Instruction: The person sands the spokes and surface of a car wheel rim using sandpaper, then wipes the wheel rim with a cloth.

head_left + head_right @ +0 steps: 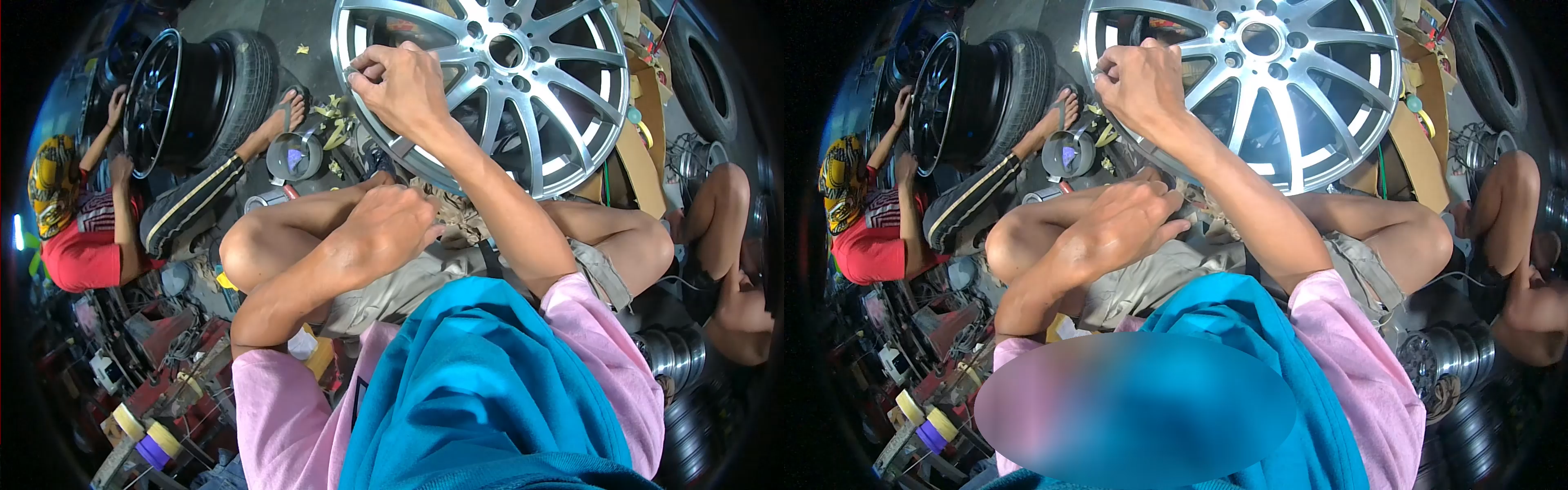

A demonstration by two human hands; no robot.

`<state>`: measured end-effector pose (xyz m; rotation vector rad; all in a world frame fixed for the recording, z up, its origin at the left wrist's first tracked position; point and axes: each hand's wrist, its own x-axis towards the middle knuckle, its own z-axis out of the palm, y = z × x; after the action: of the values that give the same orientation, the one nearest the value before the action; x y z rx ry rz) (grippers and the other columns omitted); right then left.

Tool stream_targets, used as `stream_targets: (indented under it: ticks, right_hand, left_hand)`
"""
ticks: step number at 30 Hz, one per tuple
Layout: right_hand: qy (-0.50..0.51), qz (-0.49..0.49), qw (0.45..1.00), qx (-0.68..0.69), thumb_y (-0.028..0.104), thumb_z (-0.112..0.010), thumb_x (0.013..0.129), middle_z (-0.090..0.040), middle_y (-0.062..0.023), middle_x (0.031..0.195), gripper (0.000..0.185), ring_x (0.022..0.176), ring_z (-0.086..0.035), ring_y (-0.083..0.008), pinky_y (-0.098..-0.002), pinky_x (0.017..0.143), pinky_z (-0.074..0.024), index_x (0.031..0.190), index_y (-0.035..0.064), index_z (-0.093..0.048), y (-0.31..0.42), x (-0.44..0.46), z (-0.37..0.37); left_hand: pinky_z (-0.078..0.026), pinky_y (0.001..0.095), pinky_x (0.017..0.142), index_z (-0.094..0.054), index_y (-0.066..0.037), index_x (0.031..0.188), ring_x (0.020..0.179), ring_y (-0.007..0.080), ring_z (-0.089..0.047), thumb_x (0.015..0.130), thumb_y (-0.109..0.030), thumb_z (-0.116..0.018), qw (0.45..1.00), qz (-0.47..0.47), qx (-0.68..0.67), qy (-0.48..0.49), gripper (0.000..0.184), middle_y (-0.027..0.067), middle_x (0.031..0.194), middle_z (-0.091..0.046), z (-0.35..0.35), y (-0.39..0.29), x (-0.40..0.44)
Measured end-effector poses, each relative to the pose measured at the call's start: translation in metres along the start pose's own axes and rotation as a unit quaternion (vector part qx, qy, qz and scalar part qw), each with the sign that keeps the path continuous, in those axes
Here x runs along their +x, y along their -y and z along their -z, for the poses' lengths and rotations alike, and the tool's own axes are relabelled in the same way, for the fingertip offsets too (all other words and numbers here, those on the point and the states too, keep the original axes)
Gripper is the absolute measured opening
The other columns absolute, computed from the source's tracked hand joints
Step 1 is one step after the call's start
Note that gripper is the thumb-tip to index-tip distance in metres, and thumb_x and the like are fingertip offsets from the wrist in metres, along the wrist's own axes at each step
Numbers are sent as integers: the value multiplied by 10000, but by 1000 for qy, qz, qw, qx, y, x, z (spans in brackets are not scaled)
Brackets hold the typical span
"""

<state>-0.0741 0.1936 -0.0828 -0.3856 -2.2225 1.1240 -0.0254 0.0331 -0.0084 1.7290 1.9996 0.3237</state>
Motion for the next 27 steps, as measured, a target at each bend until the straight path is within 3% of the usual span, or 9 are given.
stream_targets:
  ticks: [6,9,12,15,19,22,24,25,27]
  right_hand:
    - [18,-1,998,-54,260,-759,803,-770,-36,780,170,834,-687,-283,-440,846,-484,900,128,-805,6,0,5]
    - [40,-10,999,-24,266,-766,802,-771,-33,779,172,821,-706,-275,-441,855,-479,892,123,-800,4,2,10]
    - [4,-9,997,75,229,-768,826,-757,-87,758,168,763,-725,-277,-423,751,-528,896,77,-780,3,0,18]
    - [26,-43,985,164,158,-728,882,-729,-139,817,192,724,-710,-287,-384,727,-551,1002,9,-705,8,-11,50]
    - [26,-39,984,174,172,-679,959,-715,-126,889,203,783,-711,-259,-384,720,-544,1052,9,-602,2,-49,95]
    - [99,-127,965,205,221,-708,960,-691,-115,854,227,776,-680,-210,-364,680,-511,1020,30,-599,4,-81,143]
    - [143,-207,958,136,279,-791,914,-620,-72,800,314,695,-580,-158,-328,632,-449,973,49,-585,-4,-101,163]
    - [141,-206,958,139,279,-791,914,-620,-72,800,314,695,-580,-158,-328,632,-449,973,49,-585,-9,-110,171]
    - [138,-219,960,105,388,-853,820,-635,-123,772,487,707,-635,-290,-413,662,-491,1009,28,-586,-21,-128,182]
  left_hand:
    - [-548,471,820,-671,-3,1050,975,379,-662,923,-245,-732,1000,-4,-6,16,280,187,925,-672,4,-2,2]
    - [-528,512,747,-679,16,936,826,423,-680,921,-225,-724,997,36,-24,60,245,229,865,-690,12,-9,12]
    - [-530,513,864,-672,15,1056,980,447,-674,972,-299,-663,982,105,-7,156,326,223,1107,-692,15,-8,20]
    - [-553,510,835,-704,23,1006,923,434,-698,962,-295,-673,994,64,-33,84,322,277,932,-709,14,-5,20]
    - [-537,510,845,-716,2,1027,957,427,-687,968,-288,-665,983,125,-59,117,300,242,1022,-725,24,-1,29]
    - [-526,505,828,-721,-3,993,919,423,-688,974,-287,-659,982,131,-69,117,291,215,968,-733,31,-2,38]
    - [-523,496,801,-720,2,953,882,424,-687,972,-291,-668,980,137,-77,121,299,211,903,-730,33,-6,44]
    - [-523,496,801,-720,2,953,882,424,-687,972,-291,-668,980,138,-74,123,299,211,903,-730,33,-7,47]
    - [-534,463,783,-726,6,970,852,400,-703,970,-284,-676,978,123,-113,124,294,208,904,-735,36,-7,55]
